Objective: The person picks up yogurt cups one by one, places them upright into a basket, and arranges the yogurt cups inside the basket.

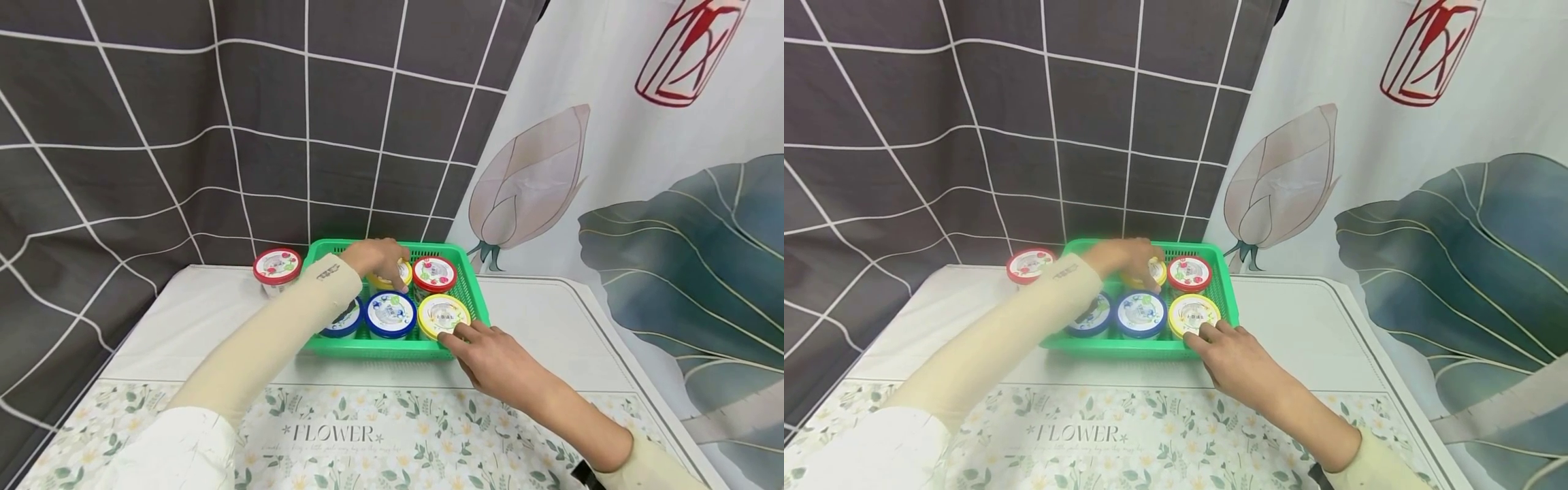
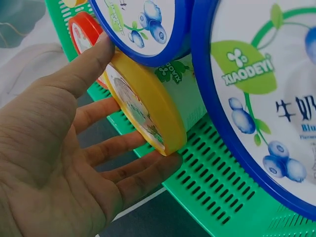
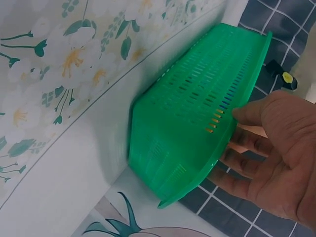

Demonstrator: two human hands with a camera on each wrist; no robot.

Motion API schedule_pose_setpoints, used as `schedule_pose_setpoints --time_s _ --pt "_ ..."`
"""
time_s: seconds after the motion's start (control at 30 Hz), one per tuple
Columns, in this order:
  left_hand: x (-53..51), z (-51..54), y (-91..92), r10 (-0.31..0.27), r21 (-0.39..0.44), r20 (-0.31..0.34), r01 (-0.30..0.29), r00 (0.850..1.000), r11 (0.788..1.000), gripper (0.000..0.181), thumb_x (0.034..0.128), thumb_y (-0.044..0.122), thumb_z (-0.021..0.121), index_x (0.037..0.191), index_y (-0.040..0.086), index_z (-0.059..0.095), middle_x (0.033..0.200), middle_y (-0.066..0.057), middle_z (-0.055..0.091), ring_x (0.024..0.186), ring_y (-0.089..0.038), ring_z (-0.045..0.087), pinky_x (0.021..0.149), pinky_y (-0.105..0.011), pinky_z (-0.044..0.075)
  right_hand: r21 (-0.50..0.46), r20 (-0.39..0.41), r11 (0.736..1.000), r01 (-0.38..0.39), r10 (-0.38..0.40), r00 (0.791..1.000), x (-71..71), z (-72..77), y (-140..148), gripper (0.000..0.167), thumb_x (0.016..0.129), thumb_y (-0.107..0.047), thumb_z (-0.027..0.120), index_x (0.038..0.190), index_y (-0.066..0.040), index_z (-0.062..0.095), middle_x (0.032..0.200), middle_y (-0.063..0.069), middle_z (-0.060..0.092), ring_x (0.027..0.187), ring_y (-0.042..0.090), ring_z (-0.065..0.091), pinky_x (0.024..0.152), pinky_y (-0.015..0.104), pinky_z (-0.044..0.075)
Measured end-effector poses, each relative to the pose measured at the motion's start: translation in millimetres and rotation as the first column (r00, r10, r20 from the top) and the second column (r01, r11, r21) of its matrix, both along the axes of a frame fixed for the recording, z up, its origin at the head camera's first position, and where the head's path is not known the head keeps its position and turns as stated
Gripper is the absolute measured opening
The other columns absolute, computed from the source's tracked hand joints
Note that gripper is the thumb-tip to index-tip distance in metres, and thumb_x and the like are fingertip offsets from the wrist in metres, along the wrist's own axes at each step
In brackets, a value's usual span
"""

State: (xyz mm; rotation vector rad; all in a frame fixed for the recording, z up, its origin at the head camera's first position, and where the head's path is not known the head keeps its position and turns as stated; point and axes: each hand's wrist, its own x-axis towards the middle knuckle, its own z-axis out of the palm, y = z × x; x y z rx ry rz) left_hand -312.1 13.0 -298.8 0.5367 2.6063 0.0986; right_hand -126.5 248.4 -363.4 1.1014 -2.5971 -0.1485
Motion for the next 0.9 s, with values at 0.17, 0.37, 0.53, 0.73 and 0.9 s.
schedule_pose_setpoints --time_s 0.17,0.37,0.53,0.73,0.9 --pt "1.9 -0.9 1.5 0.011 -0.001 -0.003 -0.011 1.000 1.000 0.088 0.1002 0.050 0.085 0.175 0.030 0.043 0.184 -0.009 0.035 0.168 -0.035 0.039 0.132 -0.062 0.042 0.002 0.004 1.000 0.002 -0.002 1.000 0.1 0.0 0.1 0.041 0.094 -0.004 0.087 0.132 -0.012 0.074 0.109 0.005 0.074 0.092 0.022 0.067 0.071 0.037 0.063" --pt "5.2 -0.6 1.5 0.030 0.004 -0.012 -0.030 0.999 1.000 0.089 0.0996 0.050 0.085 0.175 0.030 0.043 0.185 -0.009 0.034 0.169 -0.036 0.039 0.132 -0.062 0.042 0.012 0.010 1.000 0.010 -0.010 1.000 -0.2 0.4 0.0 0.041 0.094 -0.005 0.088 0.132 -0.012 0.074 0.109 0.005 0.074 0.092 0.022 0.067 0.072 0.037 0.064" --pt "6.1 -0.3 0.6 0.023 0.010 -0.011 -0.023 1.000 1.000 0.090 0.1002 0.050 0.084 0.176 0.029 0.041 0.184 -0.010 0.035 0.168 -0.036 0.040 0.131 -0.062 0.043 0.011 0.002 1.000 0.005 -0.005 1.000 -0.5 0.0 0.5 0.041 0.094 -0.005 0.088 0.132 -0.012 0.074 0.108 0.004 0.074 0.091 0.021 0.067 0.071 0.037 0.063" --pt "4.8 -3.1 -0.6 0.021 0.012 -0.019 -0.021 1.000 1.000 0.090 0.1003 0.053 0.083 0.176 0.030 0.040 0.185 -0.011 0.034 0.169 -0.037 0.039 0.131 -0.062 0.043 0.009 -0.016 1.000 -0.002 0.002 1.000 -1.0 -0.7 1.1 0.040 0.094 -0.005 0.088 0.131 -0.012 0.074 0.107 0.004 0.073 0.090 0.022 0.066 0.069 0.037 0.062" --pt "-1.2 -7.8 -3.2 0.030 0.015 -0.008 -0.030 1.000 0.999 0.092 0.0991 0.056 0.083 0.177 0.032 0.039 0.186 -0.010 0.032 0.171 -0.039 0.035 0.132 -0.065 0.041 0.007 -0.018 1.000 -0.007 0.007 1.000 -1.1 -1.3 1.4 0.040 0.094 -0.005 0.088 0.131 -0.012 0.074 0.108 0.005 0.073 0.090 0.022 0.067 0.069 0.037 0.062"
